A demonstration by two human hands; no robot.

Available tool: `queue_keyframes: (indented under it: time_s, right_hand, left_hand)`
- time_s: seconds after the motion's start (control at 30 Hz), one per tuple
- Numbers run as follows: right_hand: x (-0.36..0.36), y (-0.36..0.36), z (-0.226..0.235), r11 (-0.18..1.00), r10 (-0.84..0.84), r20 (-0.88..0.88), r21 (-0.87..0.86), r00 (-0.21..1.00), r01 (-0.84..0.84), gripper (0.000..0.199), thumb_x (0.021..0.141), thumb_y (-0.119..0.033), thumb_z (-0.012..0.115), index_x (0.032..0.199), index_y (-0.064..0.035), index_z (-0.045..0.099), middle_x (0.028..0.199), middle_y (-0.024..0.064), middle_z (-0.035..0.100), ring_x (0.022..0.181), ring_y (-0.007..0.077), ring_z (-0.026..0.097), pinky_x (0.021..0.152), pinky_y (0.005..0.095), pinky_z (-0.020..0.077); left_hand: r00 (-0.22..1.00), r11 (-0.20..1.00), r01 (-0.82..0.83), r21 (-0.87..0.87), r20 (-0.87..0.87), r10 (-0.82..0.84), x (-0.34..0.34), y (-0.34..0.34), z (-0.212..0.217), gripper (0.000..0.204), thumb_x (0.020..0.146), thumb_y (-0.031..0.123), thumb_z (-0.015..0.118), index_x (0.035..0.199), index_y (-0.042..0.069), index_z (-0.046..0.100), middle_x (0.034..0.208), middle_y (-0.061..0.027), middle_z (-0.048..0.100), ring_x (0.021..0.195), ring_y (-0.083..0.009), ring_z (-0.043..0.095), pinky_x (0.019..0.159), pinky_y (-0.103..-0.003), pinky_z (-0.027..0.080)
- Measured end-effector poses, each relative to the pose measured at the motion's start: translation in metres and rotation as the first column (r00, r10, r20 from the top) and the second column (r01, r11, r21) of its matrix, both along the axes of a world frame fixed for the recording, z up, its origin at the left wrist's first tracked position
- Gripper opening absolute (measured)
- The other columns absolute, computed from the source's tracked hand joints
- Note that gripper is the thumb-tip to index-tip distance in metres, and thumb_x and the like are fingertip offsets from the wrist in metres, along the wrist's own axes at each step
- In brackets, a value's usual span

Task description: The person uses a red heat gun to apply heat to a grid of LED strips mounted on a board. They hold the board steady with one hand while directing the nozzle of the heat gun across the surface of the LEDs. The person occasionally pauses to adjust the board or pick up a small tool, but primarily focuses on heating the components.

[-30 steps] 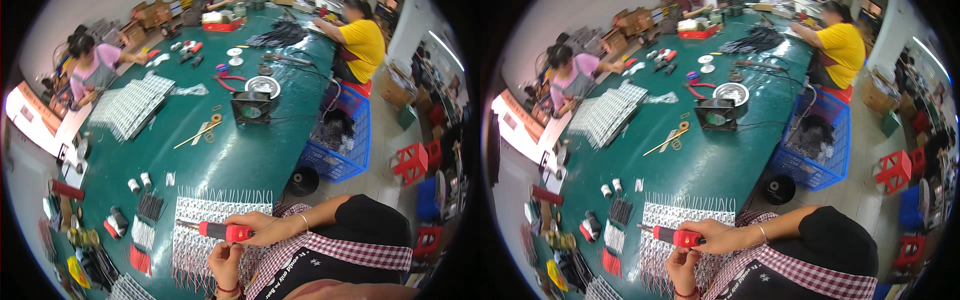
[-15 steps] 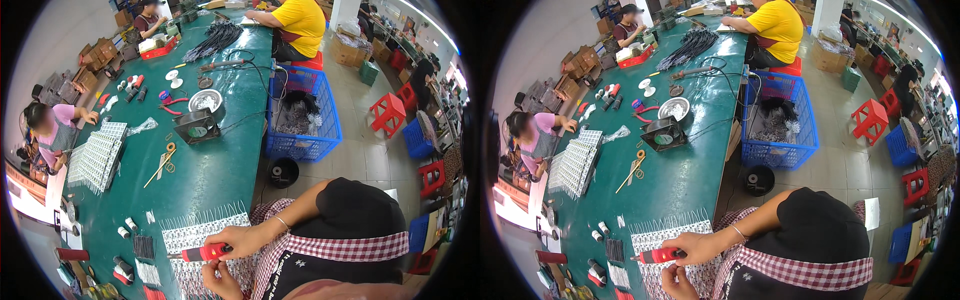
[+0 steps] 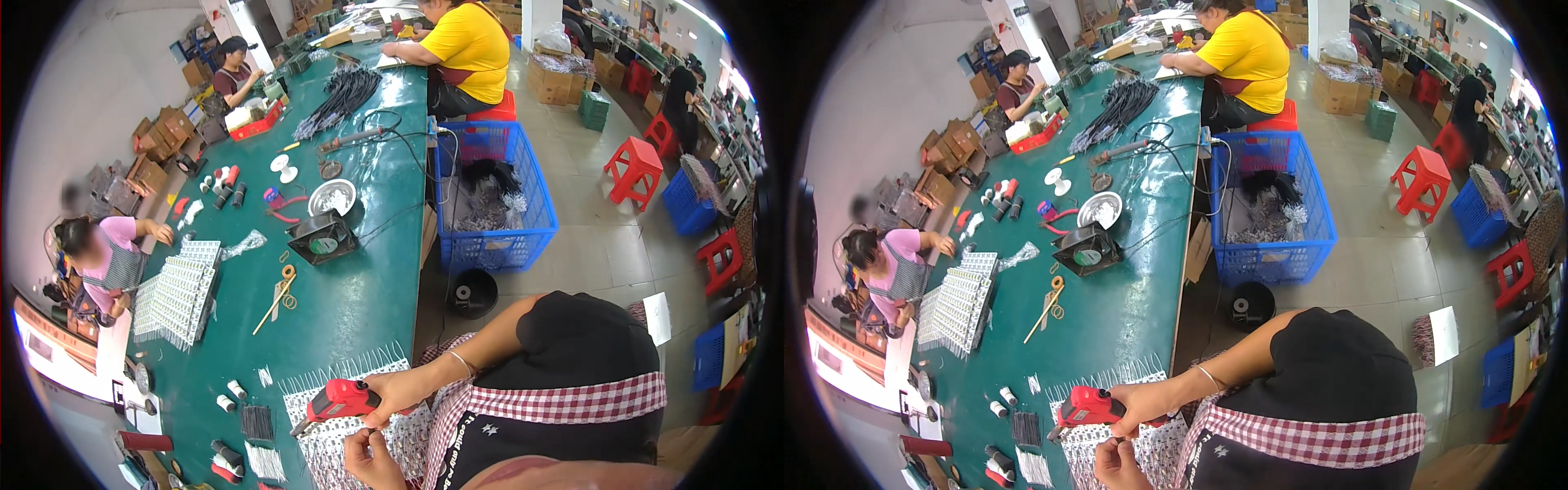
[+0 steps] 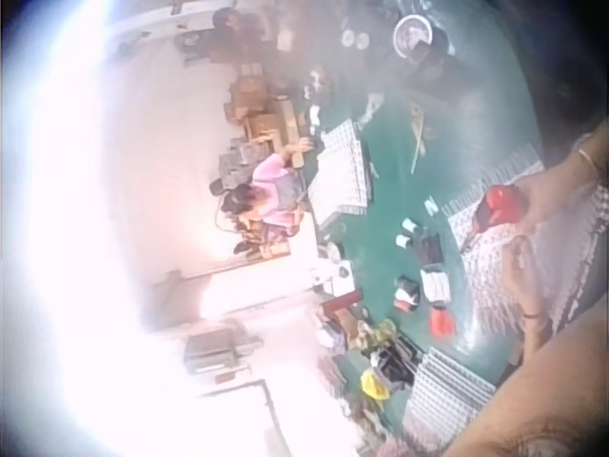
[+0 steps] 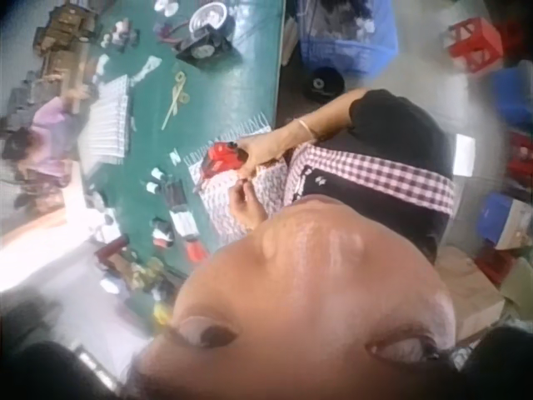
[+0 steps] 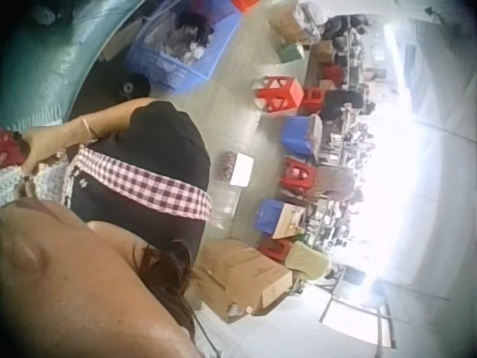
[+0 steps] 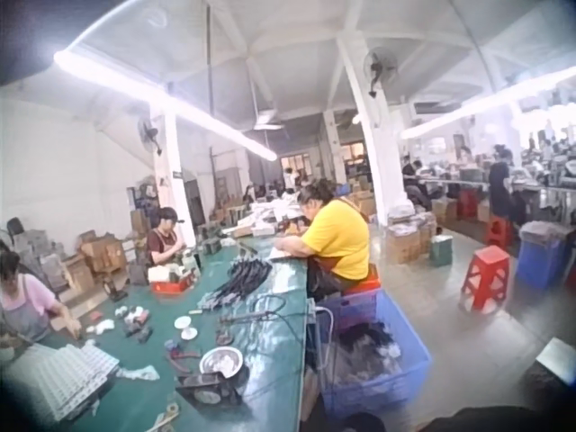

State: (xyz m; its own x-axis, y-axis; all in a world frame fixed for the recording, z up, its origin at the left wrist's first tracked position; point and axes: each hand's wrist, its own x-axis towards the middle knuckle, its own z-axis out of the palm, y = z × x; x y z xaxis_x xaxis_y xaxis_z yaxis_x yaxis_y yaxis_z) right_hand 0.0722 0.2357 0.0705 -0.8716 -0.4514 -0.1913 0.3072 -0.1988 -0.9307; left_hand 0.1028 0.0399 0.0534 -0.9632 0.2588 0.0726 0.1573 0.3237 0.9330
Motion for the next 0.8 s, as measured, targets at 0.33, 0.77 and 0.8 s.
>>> queue_keyframes:
  time_s: [0.33,0.77,0.8]
  right_hand:
    - [0.012,0.001,0.025,0.969,-0.031,-0.335,0.222,0.942,0.111,0.045,0.081,-0.021,0.073,0.112,0.0025,0.052,0.083,0.0062,0.064,0.077,0.0176,0.061,0.072,0.0314,0.0506]
    - [0.019,-0.010,0.047,0.940,0.070,-0.529,0.319,0.846,0.121,0.039,0.078,-0.006,0.066,0.116,-0.0060,0.053,0.088,0.0153,0.066,0.084,0.0318,0.065,0.072,0.0388,0.0488]
    - [0.019,-0.012,0.044,0.941,0.068,-0.525,0.317,0.848,0.121,0.039,0.078,-0.006,0.066,0.115,-0.0060,0.053,0.088,0.0151,0.066,0.085,0.0319,0.065,0.072,0.0388,0.0488]
  left_hand:
    - [1.000,0.998,-0.013,0.069,0.020,0.012,0.008,0.001,0.015,0.005,0.089,0.003,0.065,0.093,0.000,0.065,0.085,-0.0032,0.064,0.077,-0.0092,0.055,0.070,-0.024,0.048]
    - [0.970,0.951,-0.203,0.235,0.182,0.162,0.025,0.007,0.016,0.009,0.086,-0.003,0.062,0.094,-0.003,0.067,0.083,-0.0039,0.066,0.076,-0.0087,0.058,0.069,-0.023,0.047]
    - [0.960,0.935,-0.250,0.254,0.194,0.204,0.026,0.012,0.023,0.011,0.083,-0.005,0.062,0.093,-0.005,0.067,0.079,-0.0043,0.066,0.072,-0.0074,0.058,0.065,-0.023,0.046]
